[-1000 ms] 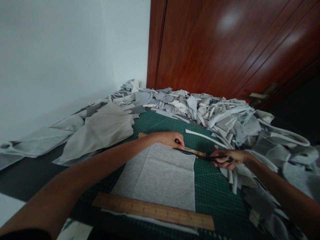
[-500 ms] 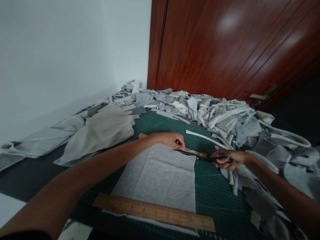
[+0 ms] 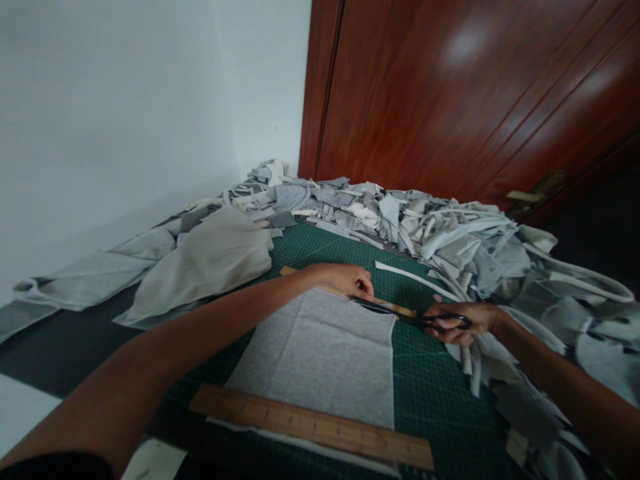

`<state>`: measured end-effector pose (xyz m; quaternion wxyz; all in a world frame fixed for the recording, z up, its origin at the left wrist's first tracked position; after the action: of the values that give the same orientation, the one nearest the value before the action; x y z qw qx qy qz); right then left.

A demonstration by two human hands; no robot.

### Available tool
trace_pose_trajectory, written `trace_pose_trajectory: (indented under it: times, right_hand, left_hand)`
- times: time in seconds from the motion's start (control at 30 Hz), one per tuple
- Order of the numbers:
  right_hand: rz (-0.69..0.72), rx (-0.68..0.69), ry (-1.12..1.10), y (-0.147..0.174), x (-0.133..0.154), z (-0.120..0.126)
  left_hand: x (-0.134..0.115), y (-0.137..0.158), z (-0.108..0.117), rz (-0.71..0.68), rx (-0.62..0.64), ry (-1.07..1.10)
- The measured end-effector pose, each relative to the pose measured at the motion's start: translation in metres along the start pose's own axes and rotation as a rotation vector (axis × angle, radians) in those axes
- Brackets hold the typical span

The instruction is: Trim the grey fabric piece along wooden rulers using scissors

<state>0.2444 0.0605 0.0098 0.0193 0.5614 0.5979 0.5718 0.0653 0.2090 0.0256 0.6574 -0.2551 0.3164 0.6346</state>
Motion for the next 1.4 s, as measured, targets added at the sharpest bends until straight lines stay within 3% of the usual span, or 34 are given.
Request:
trace_pose_trajectory:
  times: [0.33,0.77,1.07,1.4]
  right_hand:
    - [0.069,0.075,0.015,-0.018,0.016,-0.001]
    - [0.023,-0.096,0.049,-0.018,0.021,0.006]
    - [0.022,-0.027,0.108,-0.018,0.023,0.007]
    - [0.068,0.072,0.103,-0.024,0.019,0.003]
  left_hand:
    - [0.001,-0.003,-0.004,0.020,0.032,0.193]
    - [0.003,-0.003,-0.003,0.017,0.004,0.204]
    - [-0.010,0.004,-0.001,0.016,-0.034,0.087]
    - [-0.005,0.002,-0.005,0.043,-0.053,0.189]
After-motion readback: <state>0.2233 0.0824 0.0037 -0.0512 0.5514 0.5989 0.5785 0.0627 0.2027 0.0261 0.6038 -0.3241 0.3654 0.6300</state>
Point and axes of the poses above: each hand's wrist, its own y-axis away from the middle knuckle, its own z-axis out of the back of the hand, x = y × z, the point moved 7 cm from there along -y, towards the middle knuckle, and after that the axes turned 8 degrees about x, right-handed, at the moved point
